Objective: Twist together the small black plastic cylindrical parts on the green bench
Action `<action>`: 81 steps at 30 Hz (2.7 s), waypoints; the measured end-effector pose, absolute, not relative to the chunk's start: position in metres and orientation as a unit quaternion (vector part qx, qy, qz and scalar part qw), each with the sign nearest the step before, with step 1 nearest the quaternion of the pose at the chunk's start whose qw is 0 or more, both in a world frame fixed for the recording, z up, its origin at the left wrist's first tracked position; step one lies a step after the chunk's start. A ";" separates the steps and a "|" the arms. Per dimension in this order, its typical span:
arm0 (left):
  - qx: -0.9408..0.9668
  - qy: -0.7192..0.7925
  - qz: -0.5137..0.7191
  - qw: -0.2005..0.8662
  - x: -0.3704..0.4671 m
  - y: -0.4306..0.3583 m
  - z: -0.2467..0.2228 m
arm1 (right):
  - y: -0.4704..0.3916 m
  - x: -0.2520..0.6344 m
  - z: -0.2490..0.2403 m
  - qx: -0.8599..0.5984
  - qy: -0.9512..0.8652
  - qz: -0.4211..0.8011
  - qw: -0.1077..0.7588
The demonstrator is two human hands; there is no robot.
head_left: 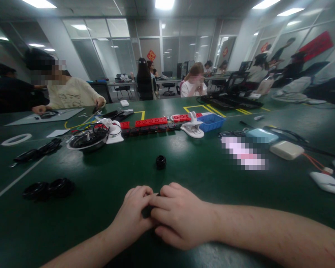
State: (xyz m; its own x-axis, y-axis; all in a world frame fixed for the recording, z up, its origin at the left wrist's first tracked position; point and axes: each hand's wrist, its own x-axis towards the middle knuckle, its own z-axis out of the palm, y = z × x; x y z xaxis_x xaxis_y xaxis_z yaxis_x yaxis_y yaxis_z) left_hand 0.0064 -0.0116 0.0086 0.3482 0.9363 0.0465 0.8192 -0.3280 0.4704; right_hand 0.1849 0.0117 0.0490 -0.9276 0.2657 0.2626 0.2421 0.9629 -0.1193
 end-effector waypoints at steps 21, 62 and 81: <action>0.800 0.549 0.149 0.192 0.008 -0.011 0.014 | 0.014 0.184 0.021 -0.106 -0.958 0.022 0.266; 0.818 0.533 0.147 0.161 0.008 -0.012 0.009 | 0.029 0.179 0.037 -0.225 -0.962 -0.028 0.150; 0.812 0.534 0.172 0.162 0.007 -0.012 0.004 | 0.014 0.181 0.041 -0.216 -0.970 0.005 0.107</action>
